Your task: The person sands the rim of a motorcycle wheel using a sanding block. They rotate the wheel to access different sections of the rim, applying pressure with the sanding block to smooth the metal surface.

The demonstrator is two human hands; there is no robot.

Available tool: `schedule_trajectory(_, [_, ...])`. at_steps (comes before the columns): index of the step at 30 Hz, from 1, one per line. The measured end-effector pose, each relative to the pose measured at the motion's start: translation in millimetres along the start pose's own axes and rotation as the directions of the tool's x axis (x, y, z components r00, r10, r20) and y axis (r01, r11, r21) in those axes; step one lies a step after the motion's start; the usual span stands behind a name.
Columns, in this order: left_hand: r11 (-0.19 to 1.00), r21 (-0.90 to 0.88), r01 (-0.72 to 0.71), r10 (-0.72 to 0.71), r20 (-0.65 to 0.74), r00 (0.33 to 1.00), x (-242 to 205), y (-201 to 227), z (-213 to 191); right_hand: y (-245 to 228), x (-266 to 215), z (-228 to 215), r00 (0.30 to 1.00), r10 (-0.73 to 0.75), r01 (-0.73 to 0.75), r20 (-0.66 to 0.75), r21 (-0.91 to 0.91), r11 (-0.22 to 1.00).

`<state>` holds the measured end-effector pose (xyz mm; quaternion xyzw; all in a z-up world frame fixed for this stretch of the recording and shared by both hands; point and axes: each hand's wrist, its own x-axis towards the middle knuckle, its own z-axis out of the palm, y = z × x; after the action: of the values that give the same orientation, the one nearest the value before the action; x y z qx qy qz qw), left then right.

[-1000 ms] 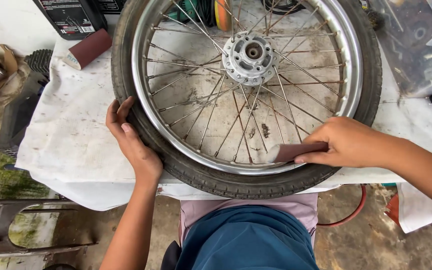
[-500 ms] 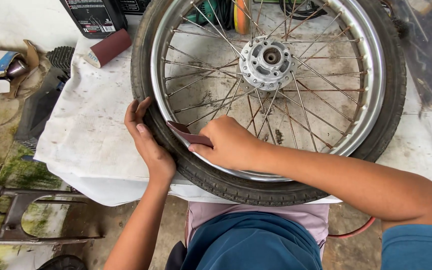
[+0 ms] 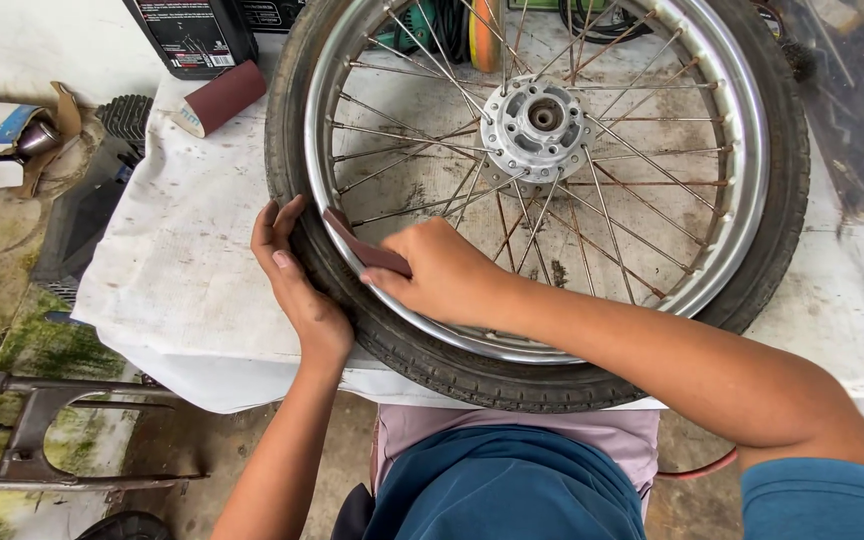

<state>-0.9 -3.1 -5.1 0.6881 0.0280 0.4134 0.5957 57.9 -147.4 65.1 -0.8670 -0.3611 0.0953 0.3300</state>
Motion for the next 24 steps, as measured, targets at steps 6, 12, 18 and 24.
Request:
schedule_trajectory(6, [1.000,-0.006,-0.008,0.008,0.000,1.000,0,-1,1,21,98,29,0.955,0.077,-0.029,-0.287,0.169,0.985])
schedule_trajectory(12, [0.998,-0.061,-0.015,0.015,-0.010,1.000,0,2,0,-12,153,-23,0.814,0.541,-0.377,-0.211,0.516,0.769])
schedule_trajectory(18, [1.000,-0.028,-0.008,0.008,0.005,1.000,0,-2,1,18,136,23,0.854,0.434,-0.211,-0.287,0.571,0.794])
schedule_trajectory(24, [1.000,0.018,-0.007,0.007,0.011,1.000,0,-2,0,33,160,37,0.807,0.488,-0.142,-0.333,0.692,0.707])
